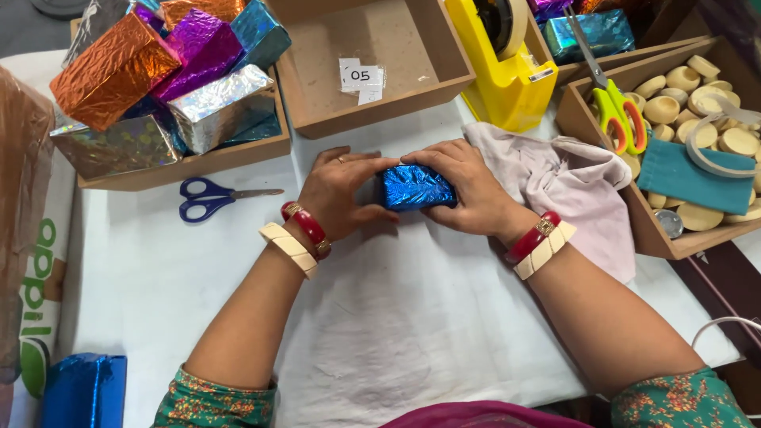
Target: The person wraps a small rectangular object with shiny blue foil paper. They fold the edges and corners of the paper around the object and secure the folds with clear adhesive tape. Finally, the wrapped gift is placed into a cardboard box.
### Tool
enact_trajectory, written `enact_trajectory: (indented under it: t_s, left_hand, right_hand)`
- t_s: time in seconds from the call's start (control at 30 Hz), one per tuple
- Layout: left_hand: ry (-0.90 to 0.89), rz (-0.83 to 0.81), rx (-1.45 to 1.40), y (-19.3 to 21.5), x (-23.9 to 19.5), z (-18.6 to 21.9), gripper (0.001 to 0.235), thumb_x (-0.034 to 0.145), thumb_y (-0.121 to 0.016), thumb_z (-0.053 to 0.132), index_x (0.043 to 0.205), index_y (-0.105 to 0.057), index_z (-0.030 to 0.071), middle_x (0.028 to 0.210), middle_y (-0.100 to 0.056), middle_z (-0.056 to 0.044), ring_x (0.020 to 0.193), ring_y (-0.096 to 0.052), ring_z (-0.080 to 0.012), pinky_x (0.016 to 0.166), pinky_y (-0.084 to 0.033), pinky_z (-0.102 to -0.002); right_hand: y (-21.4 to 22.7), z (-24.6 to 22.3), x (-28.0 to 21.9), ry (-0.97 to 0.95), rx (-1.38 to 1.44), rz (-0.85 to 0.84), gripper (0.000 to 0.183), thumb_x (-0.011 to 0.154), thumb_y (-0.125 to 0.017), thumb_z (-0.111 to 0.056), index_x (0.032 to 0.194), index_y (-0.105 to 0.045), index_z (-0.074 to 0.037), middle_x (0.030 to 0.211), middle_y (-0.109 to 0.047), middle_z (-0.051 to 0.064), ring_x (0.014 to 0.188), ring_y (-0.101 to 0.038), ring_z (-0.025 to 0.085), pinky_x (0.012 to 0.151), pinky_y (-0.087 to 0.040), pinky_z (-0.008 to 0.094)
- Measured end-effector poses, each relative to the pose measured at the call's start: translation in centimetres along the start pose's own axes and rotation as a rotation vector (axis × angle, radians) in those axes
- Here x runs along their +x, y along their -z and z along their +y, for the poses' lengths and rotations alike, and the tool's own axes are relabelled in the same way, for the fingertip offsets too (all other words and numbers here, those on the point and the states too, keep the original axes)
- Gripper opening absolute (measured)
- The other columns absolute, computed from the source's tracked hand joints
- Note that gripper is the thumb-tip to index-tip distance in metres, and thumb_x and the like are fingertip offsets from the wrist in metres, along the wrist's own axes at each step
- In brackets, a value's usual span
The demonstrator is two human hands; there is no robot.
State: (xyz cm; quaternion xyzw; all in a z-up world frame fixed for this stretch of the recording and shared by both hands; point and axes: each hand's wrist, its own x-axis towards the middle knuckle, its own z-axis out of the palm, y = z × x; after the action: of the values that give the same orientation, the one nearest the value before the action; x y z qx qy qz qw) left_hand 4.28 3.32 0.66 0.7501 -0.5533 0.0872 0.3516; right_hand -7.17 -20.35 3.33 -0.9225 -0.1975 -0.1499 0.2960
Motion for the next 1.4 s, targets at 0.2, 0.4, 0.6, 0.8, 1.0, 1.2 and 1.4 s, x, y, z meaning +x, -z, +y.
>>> enact_trajectory:
  t_s: [0.2,0.4,0.6,0.8,1.0,1.2,1.4]
  left_hand:
    - [0.225,-0.011,-0.2,1.1,0.8,1.1,0.084,0.061,-0.09,0.051,0.127,-0.063,0.007,0.109,-0.076,-0.01,0.108,-0.068,-0.0291,0.098,-0.045,-0.044]
    - [0.582,0.042,-0.782,-2.0,-1.0,-2.5,0.051,0.097,-0.067,0.054,0.121,-0.074,0.01,0.112,-0.08,-0.007,0.111,-0.076,-0.0217,0.096,-0.06,-0.035]
    - [0.132,0.2,-0.31,0.0,0.0,0.9,0.055,0.09,-0.082,0.037,0.134,-0.062,0.01,0.133,-0.067,-0.012,0.126,-0.064,-0.0308,0.107,-0.052,-0.041]
    - [0.041,0.134,-0.221,0.0,0.2,2.1,0.067,0.076,-0.093,0.026,0.132,-0.059,0.012,0.135,-0.06,-0.012,0.125,-0.062,-0.0337,0.103,-0.055,-0.042]
    - [-0.062,0.119,-0.174,0.5,-0.2,-0.2,0.034,0.078,-0.094,0.025,0.102,-0.072,0.016,0.115,-0.067,-0.006,0.109,-0.064,-0.0263,0.094,-0.056,-0.039]
    - [-0.191,0.184,0.05,2.0,-0.3,-0.1,0.029,0.074,-0.092,0.031,0.081,-0.069,0.015,0.108,-0.069,-0.005,0.108,-0.064,-0.0274,0.095,-0.052,-0.044]
    - [-0.015,0.136,-0.185,0.6,-0.4,-0.2,0.063,0.071,-0.095,0.042,0.106,-0.053,0.012,0.111,-0.067,-0.01,0.1,-0.066,-0.0299,0.092,-0.053,-0.043]
  right_hand:
    - [0.0,-0.2,-0.3,-0.104,0.129,0.019,0.081,0.074,-0.083,-0.024,0.146,-0.05,-0.008,0.119,-0.065,0.014,0.111,-0.062,0.032,0.099,-0.047,0.04]
    - [-1.0,1.6,-1.0,-0.447,0.593,0.139,0.039,0.106,-0.059,-0.033,0.128,-0.068,-0.003,0.104,-0.071,0.009,0.098,-0.063,0.019,0.088,-0.05,0.031]
    - [-0.5,1.1,-0.4,-0.447,0.268,0.417,0.042,0.109,-0.05,-0.04,0.121,-0.07,-0.005,0.102,-0.068,0.005,0.098,-0.064,0.016,0.089,-0.05,0.029]
    - [0.7,0.5,-1.0,-0.248,0.294,0.347,0.046,0.104,-0.056,-0.044,0.123,-0.07,-0.005,0.112,-0.066,0.008,0.104,-0.057,0.018,0.088,-0.042,0.029]
    - [1.7,-0.9,-0.7,0.034,0.105,0.259,0.033,0.098,-0.066,-0.035,0.118,-0.074,-0.01,0.122,-0.067,0.009,0.12,-0.056,0.024,0.111,-0.041,0.039]
    - [0.9,-0.4,-0.5,0.05,0.067,0.172,0.021,0.09,-0.076,-0.025,0.109,-0.076,-0.015,0.121,-0.068,0.01,0.118,-0.056,0.027,0.106,-0.043,0.04]
    - [0.4,-0.7,-0.3,0.026,0.144,0.136,0.03,0.087,-0.081,-0.015,0.114,-0.069,-0.009,0.12,-0.067,0.012,0.113,-0.065,0.029,0.1,-0.052,0.038]
